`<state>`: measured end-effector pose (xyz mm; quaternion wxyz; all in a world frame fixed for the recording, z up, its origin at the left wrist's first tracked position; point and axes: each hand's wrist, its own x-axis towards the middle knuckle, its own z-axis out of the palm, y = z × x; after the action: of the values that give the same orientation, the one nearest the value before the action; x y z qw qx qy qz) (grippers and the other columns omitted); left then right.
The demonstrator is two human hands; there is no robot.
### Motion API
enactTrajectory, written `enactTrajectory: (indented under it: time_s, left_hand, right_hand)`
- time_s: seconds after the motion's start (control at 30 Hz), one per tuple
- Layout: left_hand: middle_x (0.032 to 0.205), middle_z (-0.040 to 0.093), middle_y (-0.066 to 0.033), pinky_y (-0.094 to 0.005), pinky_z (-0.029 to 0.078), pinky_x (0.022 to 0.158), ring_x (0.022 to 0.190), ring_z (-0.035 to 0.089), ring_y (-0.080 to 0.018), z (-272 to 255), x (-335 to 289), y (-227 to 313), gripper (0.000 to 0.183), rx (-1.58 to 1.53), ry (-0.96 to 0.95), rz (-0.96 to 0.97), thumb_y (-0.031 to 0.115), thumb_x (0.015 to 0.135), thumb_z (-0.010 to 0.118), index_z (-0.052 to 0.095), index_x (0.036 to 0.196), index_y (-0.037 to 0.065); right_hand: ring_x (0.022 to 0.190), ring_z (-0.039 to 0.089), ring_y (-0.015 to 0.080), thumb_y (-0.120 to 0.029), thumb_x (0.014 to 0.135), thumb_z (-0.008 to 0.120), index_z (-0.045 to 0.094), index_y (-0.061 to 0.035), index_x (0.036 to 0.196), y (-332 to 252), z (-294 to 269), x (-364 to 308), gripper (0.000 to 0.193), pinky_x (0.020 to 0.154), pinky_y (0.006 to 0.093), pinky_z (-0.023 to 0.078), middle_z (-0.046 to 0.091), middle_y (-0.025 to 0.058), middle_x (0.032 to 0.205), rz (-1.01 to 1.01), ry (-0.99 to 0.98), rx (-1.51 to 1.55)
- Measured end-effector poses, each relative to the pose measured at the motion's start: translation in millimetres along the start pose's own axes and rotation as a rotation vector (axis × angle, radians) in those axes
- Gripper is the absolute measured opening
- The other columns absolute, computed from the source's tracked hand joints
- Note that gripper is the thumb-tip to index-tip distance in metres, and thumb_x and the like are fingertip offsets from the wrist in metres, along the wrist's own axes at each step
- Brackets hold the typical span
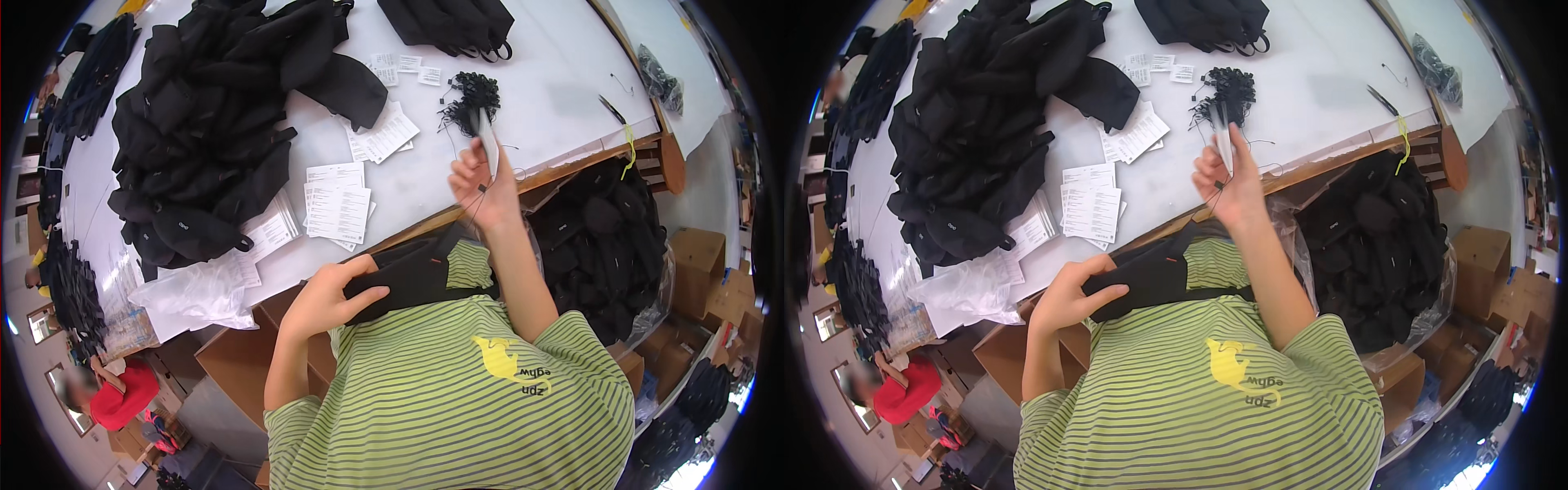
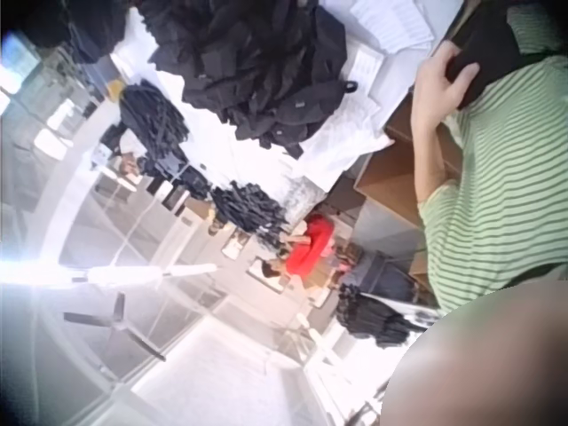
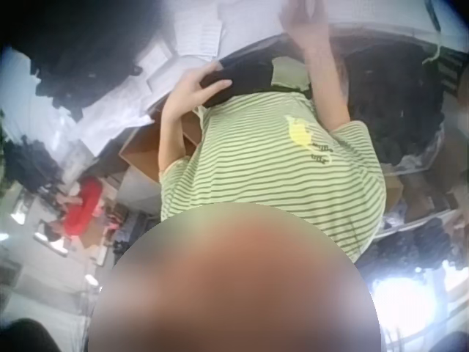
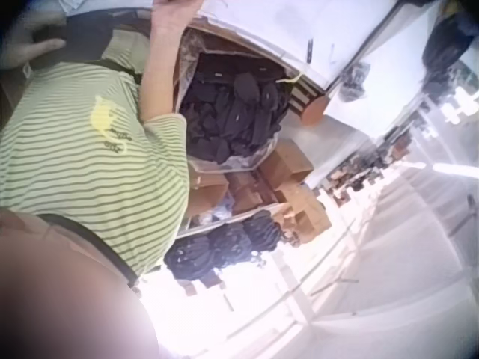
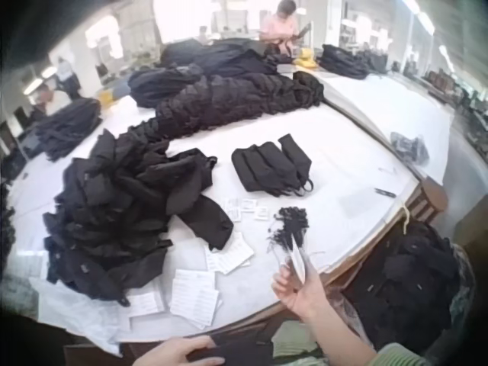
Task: Organizing small black pouches and attaching identifying labels or tags to them on a work table.
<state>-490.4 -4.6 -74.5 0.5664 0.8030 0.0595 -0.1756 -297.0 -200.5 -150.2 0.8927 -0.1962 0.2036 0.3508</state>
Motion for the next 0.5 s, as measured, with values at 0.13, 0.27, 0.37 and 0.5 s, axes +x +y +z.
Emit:
enactTrajectory:
  time_s: [0.13, 0.27, 0.37, 0.5]
  left_hand:
    - [0.074, 0.062, -0.0116, -0.0283, 0.045, 0.06, 0.064, 0.056, -0.0203, 4, 6, 9, 0.021, 0.091, -0.01, -0.012, 0.014, 0.081, 0.071, 0.058, 0.09, 0.0]
    - [0.076, 0.063, -0.0128, -0.0288, 0.045, 0.06, 0.064, 0.058, -0.0223, 4, 6, 7, 0.021, 0.085, -0.032, -0.022, 0.014, 0.081, 0.07, 0.059, 0.091, 0.0]
    - [0.077, 0.064, -0.0133, -0.0298, 0.046, 0.061, 0.066, 0.06, -0.0235, 6, 2, 6, 0.022, 0.079, -0.011, -0.009, 0.015, 0.081, 0.07, 0.059, 0.092, -0.001]
    - [0.08, 0.065, -0.0142, -0.0314, 0.047, 0.065, 0.071, 0.063, -0.0265, 4, -10, 8, 0.024, 0.105, 0.068, -0.003, 0.016, 0.08, 0.071, 0.059, 0.093, 0.0]
  right_hand:
    - [0.048, 0.031, 0.0124, -0.042, 0.093, 0.054, 0.057, -0.008, 0.079, 22, -7, 4, 0.037, 0.048, 0.0244, 0.028, 0.041, 0.0017, 0.053, 0.049, -0.119, -0.004]
    - [0.043, 0.027, 0.0085, -0.037, 0.095, 0.054, 0.06, -0.0098, 0.077, 17, -9, 6, 0.033, 0.045, 0.0221, 0.025, 0.038, -0.0019, 0.051, 0.101, -0.333, -0.022]
    - [0.043, 0.03, 0.0049, -0.034, 0.092, 0.061, 0.061, -0.0095, 0.074, 18, 0, 6, 0.031, 0.044, 0.0212, 0.024, 0.042, -0.0064, 0.053, -0.091, -0.1, -0.207]
    - [0.05, 0.031, -0.0026, -0.023, 0.086, 0.072, 0.058, -0.0082, 0.067, 6, 14, 13, 0.028, 0.045, 0.0203, 0.022, 0.049, -0.0123, 0.062, -0.642, 0.145, -0.741]
